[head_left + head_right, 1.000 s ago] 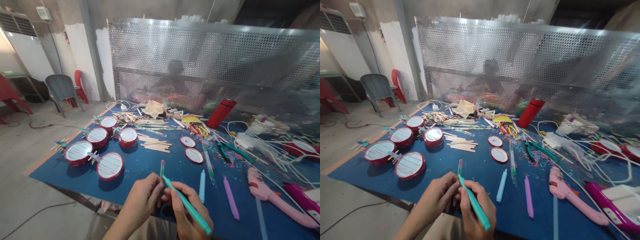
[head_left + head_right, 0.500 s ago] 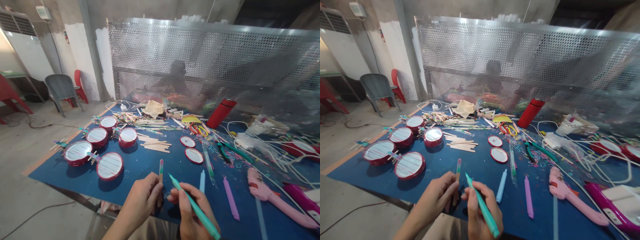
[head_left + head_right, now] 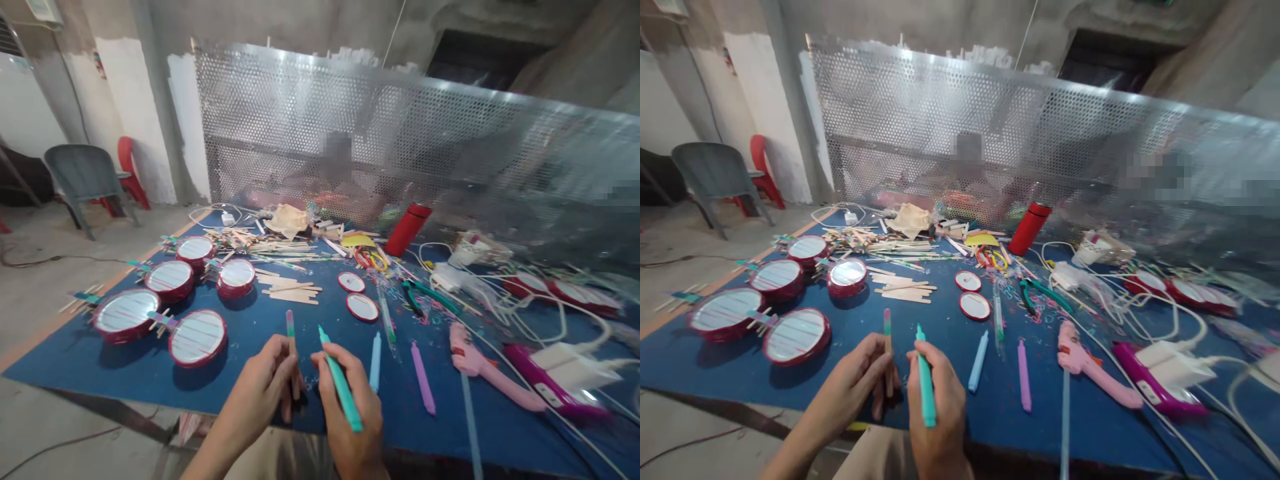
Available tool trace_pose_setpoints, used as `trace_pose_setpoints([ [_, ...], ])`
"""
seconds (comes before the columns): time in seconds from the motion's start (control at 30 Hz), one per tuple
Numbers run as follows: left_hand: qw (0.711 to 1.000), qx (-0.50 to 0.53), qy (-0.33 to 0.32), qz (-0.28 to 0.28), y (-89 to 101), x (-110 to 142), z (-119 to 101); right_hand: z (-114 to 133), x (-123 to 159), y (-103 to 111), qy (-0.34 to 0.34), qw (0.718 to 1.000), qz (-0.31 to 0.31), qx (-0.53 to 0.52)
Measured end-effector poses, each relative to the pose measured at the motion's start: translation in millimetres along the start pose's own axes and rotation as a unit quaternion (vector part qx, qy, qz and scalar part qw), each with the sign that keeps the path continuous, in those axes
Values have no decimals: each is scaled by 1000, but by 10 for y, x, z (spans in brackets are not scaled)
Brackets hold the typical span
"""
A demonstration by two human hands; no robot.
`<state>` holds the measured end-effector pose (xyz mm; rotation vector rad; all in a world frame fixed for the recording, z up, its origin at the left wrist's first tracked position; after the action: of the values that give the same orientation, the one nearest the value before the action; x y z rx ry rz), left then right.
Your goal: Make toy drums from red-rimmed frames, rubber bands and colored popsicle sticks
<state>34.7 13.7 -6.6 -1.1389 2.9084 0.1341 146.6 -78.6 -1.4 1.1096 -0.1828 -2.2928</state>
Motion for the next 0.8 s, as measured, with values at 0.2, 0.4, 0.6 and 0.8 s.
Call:
trace_pose_setpoints([
  [0.2, 999, 36, -10, -13, 22, -17, 90, -147, -204, 104, 125, 940, 101, 301],
  [0.4, 1000, 11, -11, 13, 52, -47, 84, -446, -303, 400, 47, 882, 112, 455],
  [0.6, 999, -42, 11, 6, 17, -46, 75, -667, -320, 783, -82, 809, 69, 578],
  [0.8, 998, -56, 30, 17, -14, -11, 22, -831, -260, 815, -137, 805, 98, 568],
])
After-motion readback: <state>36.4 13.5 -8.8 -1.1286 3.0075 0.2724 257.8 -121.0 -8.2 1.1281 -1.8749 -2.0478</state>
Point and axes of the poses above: each hand's wrist, its own x-axis away from the middle knuckle, its own y-axis out of the back of the hand, z = x × y, the point moved 3 cm from there along -x, towards the middle knuckle, and after that the axes turned 3 degrees about -y, right-handed, at the moved point
